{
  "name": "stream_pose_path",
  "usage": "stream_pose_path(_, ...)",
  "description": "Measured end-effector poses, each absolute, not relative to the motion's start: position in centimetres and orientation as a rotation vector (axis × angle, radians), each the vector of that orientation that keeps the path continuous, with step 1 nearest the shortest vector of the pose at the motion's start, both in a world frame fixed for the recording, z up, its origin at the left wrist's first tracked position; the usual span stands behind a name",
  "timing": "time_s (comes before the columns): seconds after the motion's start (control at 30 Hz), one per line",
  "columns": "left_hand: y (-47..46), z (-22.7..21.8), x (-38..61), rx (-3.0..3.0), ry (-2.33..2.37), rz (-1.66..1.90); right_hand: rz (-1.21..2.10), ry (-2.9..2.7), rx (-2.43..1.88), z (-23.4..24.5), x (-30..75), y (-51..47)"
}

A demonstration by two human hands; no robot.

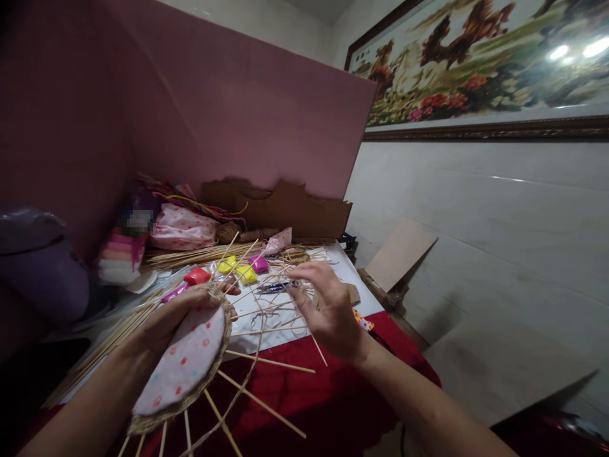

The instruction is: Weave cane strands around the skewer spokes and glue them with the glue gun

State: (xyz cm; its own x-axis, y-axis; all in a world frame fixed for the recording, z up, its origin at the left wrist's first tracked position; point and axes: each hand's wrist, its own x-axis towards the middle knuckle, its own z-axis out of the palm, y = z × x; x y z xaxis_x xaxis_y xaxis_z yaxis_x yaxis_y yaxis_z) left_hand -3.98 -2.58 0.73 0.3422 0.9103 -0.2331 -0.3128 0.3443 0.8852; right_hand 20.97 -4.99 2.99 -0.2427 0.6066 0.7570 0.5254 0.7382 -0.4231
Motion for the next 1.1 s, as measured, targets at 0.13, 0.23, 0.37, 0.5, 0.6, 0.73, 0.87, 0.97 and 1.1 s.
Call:
stream_pose_path(0.13, -2.5, 0.7, -4.2, 0.914, 0.807, 0.905, 0.505, -1.482, -1.024, 1.8, 22.2, -1.7)
stream_pose_path(0.23, -2.5, 0.9, -4.2, 0.932, 0.802, 0.904, 0.706, -1.431, -1.039, 1.0, 22.5, 0.2)
stream_pose_path(0.37, -2.5, 1.0, -4.0, 0.938, 0.797, 0.896, 0.747, -1.465, -0.991, 1.3, 21.9, 0.8)
stream_pose_path(0.5, -2.7, 1.1, -4.0, 0.936, 0.815, 0.907, 0.864, -1.593, -0.940, 2.8, 21.2, 0.8)
stream_pose_path(0.6, -2.9, 1.1, -4.0, 0.942, 0.826, 0.906, 0.958, -1.686, -0.973, 3.4, 21.1, 1.0)
stream_pose_path(0.73, -2.9, 1.0, -4.0, 0.931, 0.795, 0.930, 1.042, -1.742, -1.010, 3.4, 21.3, 1.0)
stream_pose_path(0.87, -2.9, 1.1, -3.9, 0.933, 0.817, 0.913, 1.049, -1.704, -0.965, 3.3, 21.4, 0.3)
stream_pose_path(0.97, -3.0, 1.3, -3.8, 0.940, 0.849, 0.910, 1.019, -1.623, -0.971, 3.6, 21.1, -0.5)
stream_pose_path(1.1, -3.1, 1.4, -3.6, 0.948, 0.861, 0.898, 1.109, -1.482, -0.981, 4.0, 20.5, -1.2)
